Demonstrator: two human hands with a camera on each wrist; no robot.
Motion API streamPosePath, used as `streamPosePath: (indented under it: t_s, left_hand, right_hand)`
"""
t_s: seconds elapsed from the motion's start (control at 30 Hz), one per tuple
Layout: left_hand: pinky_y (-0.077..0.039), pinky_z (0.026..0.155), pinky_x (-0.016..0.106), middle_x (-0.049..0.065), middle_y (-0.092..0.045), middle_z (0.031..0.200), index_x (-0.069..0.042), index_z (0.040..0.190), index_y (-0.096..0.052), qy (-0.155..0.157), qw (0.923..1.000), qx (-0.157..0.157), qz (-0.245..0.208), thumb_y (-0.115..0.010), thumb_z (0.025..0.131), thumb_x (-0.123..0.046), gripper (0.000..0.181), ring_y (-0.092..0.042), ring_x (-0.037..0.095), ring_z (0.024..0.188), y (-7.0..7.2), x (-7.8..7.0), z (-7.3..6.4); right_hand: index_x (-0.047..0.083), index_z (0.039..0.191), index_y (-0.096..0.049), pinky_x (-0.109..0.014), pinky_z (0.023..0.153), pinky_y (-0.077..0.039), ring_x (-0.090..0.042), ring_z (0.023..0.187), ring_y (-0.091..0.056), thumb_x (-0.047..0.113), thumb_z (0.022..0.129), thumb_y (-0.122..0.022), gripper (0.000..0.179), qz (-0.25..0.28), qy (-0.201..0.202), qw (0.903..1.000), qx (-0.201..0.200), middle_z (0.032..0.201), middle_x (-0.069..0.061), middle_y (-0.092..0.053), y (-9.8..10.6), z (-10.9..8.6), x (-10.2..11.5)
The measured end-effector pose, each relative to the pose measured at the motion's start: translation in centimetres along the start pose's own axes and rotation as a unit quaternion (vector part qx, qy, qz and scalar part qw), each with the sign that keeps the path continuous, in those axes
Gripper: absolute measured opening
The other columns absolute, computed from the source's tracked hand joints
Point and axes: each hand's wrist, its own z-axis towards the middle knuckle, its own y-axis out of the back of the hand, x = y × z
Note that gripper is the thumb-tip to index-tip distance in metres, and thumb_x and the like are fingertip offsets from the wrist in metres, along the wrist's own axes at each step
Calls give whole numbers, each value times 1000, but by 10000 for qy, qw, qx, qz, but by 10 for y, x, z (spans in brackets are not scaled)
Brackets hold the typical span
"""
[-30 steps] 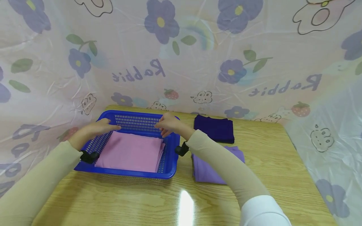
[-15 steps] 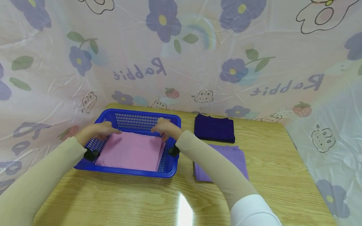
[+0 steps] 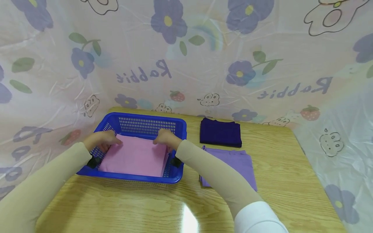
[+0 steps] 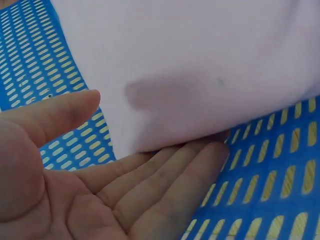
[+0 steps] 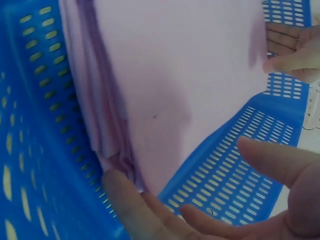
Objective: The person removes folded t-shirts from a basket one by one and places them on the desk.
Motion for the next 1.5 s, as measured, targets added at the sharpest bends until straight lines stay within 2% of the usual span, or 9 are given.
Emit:
streamPosePath:
  t_s: [0.17,0.3,0.43,0.6,0.8,0.93,1.2,1.4,1.5]
  left_hand:
    - [-59,76,48,38,-61,102,26,125,-33,7,9999,-61,90,-53,99,-22,58,-67,47,93,-4,2,1]
    - [-59,75,48,40,-59,102,27,129,-25,99,9999,-28,14,-54,99,-21,63,-67,47,92,-6,2,0]
    - [-59,75,48,41,-58,101,26,128,-23,186,9998,8,88,-55,98,-21,64,-67,48,91,-9,1,1]
    - [-60,73,47,39,-61,96,29,124,-27,228,9992,55,337,-58,98,-23,65,-68,46,88,-13,2,4]
    - [-60,72,47,40,-60,97,33,125,-24,225,9982,110,541,-59,98,-18,68,-69,45,85,-17,7,6]
    - [-61,68,44,31,-64,86,30,119,-33,205,9973,-2,711,-61,96,-20,61,-71,40,77,-18,7,7]
    - [-61,69,43,30,-63,85,26,117,-33,208,9988,12,449,-61,97,-22,60,-70,39,79,-16,2,9]
    - [-61,69,43,30,-62,87,24,115,-35,222,9992,-9,322,-63,96,-21,57,-69,39,80,-17,4,11]
    - [-61,68,44,30,-62,86,25,114,-35,170,9993,-17,335,-64,95,-21,57,-69,39,79,-16,6,11]
  right_hand:
    - [0,139,-48,-55,74,-58,-39,117,-58,25,96,-68,53,-559,58,9984,107,135,-19,-53,-1,0,-2]
    - [1,144,-44,-55,76,-58,-41,120,-56,24,95,-69,59,-287,-144,9991,263,141,-19,-48,-1,0,-3]
    - [2,145,-44,-53,75,-59,-44,108,-62,22,95,-69,59,-32,-331,9989,322,140,-22,-48,-2,1,-5]
    - [-1,139,-49,-49,71,-60,-45,90,-68,21,96,-68,52,22,-469,9984,325,128,-26,-56,-3,5,-8]
    - [-4,139,-48,-44,66,-61,-44,88,-69,20,95,-67,53,133,-512,9972,530,115,-30,-61,-5,8,-15]
    - [-5,136,-50,-41,61,-60,-42,87,-70,20,96,-66,50,8,-440,9972,598,106,-32,-64,-6,11,-17]
    - [-6,132,-51,-47,66,-60,-44,91,-67,15,92,-71,49,344,-675,9955,564,103,-30,-63,-7,15,-22]
    - [-3,119,-50,-49,67,-60,-42,83,-68,5,89,-74,39,600,-847,9932,524,90,-27,-60,-12,14,-21]
    - [-3,119,-47,-49,67,-60,-43,81,-68,2,87,-74,42,745,-882,9919,538,86,-29,-61,-12,14,-20]
